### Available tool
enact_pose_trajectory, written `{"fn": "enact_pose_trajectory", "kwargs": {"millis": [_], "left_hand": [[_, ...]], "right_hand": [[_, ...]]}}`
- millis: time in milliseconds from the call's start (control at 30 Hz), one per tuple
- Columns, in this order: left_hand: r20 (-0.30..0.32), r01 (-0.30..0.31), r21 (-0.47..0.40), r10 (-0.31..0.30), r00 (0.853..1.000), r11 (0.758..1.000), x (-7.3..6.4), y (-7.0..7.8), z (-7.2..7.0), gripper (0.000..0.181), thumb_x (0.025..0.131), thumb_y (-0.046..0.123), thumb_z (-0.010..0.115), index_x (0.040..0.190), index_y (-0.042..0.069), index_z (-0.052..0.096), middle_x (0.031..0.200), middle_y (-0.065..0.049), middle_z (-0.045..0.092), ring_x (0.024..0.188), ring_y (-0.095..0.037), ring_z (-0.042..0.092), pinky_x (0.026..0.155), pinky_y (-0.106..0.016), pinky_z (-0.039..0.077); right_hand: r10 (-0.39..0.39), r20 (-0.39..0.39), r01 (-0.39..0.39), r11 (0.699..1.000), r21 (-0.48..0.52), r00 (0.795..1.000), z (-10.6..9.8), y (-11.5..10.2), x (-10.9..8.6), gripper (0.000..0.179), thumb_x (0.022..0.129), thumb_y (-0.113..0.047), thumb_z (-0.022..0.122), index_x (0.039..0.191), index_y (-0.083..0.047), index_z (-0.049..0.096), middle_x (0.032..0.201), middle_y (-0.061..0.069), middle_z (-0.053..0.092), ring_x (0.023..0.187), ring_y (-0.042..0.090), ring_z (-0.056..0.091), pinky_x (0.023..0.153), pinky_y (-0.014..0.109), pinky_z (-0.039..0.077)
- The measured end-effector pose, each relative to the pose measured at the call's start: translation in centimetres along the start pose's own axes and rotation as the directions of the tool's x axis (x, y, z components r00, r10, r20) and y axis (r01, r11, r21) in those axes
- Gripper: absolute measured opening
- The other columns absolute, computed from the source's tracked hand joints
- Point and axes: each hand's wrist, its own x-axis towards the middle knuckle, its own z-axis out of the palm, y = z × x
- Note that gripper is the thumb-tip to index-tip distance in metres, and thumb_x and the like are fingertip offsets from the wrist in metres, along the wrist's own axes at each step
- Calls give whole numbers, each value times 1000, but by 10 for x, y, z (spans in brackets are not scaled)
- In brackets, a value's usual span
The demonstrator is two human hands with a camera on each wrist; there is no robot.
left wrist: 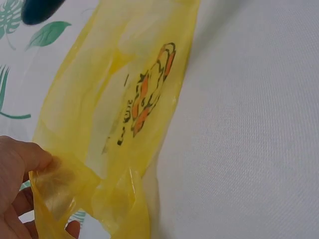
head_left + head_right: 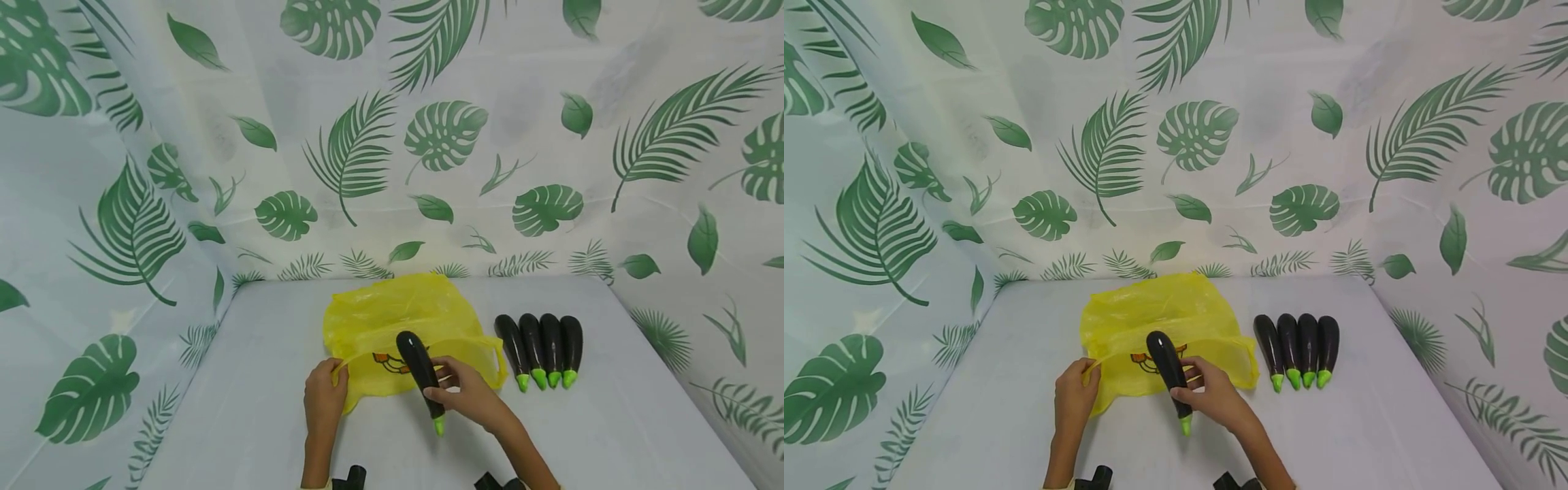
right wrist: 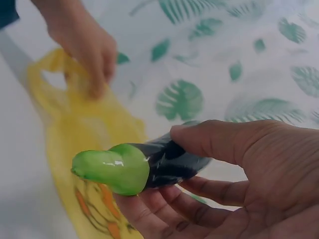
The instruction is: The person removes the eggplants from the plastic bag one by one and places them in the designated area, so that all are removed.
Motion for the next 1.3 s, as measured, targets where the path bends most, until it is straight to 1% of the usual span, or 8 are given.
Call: {"fn": "enact_pose_trajectory", "kwargs": {"millis": [167, 433, 767, 967, 1133, 1233, 1267, 1300], "left_hand": [[3, 9, 6, -9, 1000, 1000, -2, -1, 0, 15, 89, 17, 68, 100, 7, 72, 98, -7, 72, 91, -24, 66, 81, -43, 55], [-22, -28, 21, 28, 999, 999, -2, 0, -2, 11, 88, 13, 69, 95, 6, 72, 92, -8, 71, 87, -26, 66, 75, -43, 54], [-24, -24, 28, 24, 999, 999, -1, 0, -2, 11, 87, 13, 69, 95, 6, 72, 90, -7, 71, 86, -25, 66, 74, -42, 55], [-7, -9, 34, 10, 1000, 999, 1, 0, -2, 13, 89, 16, 68, 97, 7, 72, 93, -7, 71, 88, -25, 66, 77, -42, 55], [0, -2, 36, 2, 1000, 999, 1, 0, -2, 13, 89, 16, 68, 97, 7, 71, 93, -7, 70, 88, -24, 65, 77, -42, 54], [8, 4, 33, -5, 1000, 999, 0, 0, -2, 14, 89, 16, 67, 98, 6, 71, 94, -7, 70, 88, -24, 65, 77, -42, 54], [10, 7, 32, -7, 1000, 999, 0, 0, -2, 14, 89, 16, 67, 99, 6, 71, 95, -7, 70, 88, -24, 65, 77, -42, 54], [12, 9, 31, -9, 1000, 999, -1, 0, -2, 15, 89, 16, 67, 99, 6, 71, 95, -7, 70, 89, -24, 65, 78, -42, 54]], "right_hand": [[21, -121, -22, 1000, -11, 992, -26, 2, -10, 61, 89, -24, 71, 140, -2, 46, 124, 21, 58, 105, 26, 62, 74, 38, 58], [43, -293, -66, 995, -69, 955, -63, 9, -23, 63, 91, -26, 69, 144, -5, 42, 131, 23, 57, 115, 33, 60, 81, 34, 58], [77, -378, -120, 989, -91, 922, -103, 28, -42, 73, 95, -34, 63, 150, 0, 30, 134, 26, 50, 107, 15, 59, 81, 30, 58], [113, -463, -175, 980, -92, 879, -138, 55, -49, 79, 96, -38, 60, 152, 3, 23, 137, 29, 42, 121, 36, 52, 83, 37, 58], [135, -565, -159, 987, 8, 814, -178, 112, -44, 75, 89, -39, 69, 151, -13, 34, 119, 5, 57, 101, 13, 63, 73, 29, 59], [182, -591, -208, 978, 25, 786, -195, 125, -47, 78, 90, -39, 69, 153, -14, 30, 125, 12, 58, 99, 17, 66, 74, 28, 59], [203, -622, -225, 973, 43, 757, -199, 127, -47, 78, 88, -39, 70, 152, -14, 33, 120, 8, 60, 92, 14, 68, 70, 25, 58], [224, -619, -244, 968, 54, 753, -202, 124, -49, 79, 90, -37, 68, 153, -12, 29, 127, 16, 58, 98, 21, 68, 74, 29, 59]]}}
